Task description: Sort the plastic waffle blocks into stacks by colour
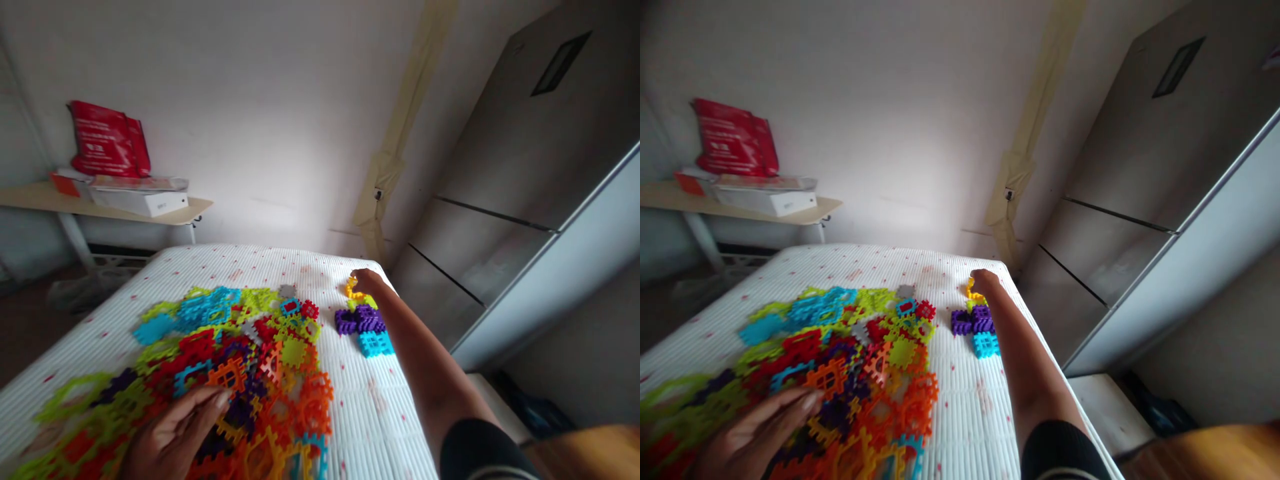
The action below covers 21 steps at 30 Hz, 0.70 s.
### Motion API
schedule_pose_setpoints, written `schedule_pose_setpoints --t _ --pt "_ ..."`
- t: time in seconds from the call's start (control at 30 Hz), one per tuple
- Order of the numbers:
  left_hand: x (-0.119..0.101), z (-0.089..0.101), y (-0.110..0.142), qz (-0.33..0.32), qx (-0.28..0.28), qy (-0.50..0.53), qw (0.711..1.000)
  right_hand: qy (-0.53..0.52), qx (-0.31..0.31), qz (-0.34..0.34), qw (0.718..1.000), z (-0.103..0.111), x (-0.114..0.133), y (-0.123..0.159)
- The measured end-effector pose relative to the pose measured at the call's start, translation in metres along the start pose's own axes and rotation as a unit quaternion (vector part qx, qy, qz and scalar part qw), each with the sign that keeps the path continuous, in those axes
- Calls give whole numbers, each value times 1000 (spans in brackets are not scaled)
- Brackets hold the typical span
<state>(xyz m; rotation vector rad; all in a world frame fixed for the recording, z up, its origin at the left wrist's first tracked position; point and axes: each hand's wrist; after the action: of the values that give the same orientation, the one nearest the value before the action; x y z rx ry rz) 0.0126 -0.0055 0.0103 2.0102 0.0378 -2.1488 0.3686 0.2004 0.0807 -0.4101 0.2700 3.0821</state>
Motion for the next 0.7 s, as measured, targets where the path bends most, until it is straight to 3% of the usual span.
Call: schedule_pose_setpoints --t 0.33,0.7 --pt "4 -1 -2 -5 -25 20 999 36 71 2 997 -15 4 -29" --pt "8 1 -4 9 -12 1 1000 60 74 7 995 -24 10 -35"
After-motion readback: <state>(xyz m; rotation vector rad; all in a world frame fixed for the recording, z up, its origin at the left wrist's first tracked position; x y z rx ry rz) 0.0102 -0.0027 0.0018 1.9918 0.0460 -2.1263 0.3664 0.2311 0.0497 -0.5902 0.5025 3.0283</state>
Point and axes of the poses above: each hand's wrist, its own y-axis away from the middle knuckle, its own z-axis out of the back of the hand, x = y × z, and after that the axes turned 4 degrees about y, right-handed
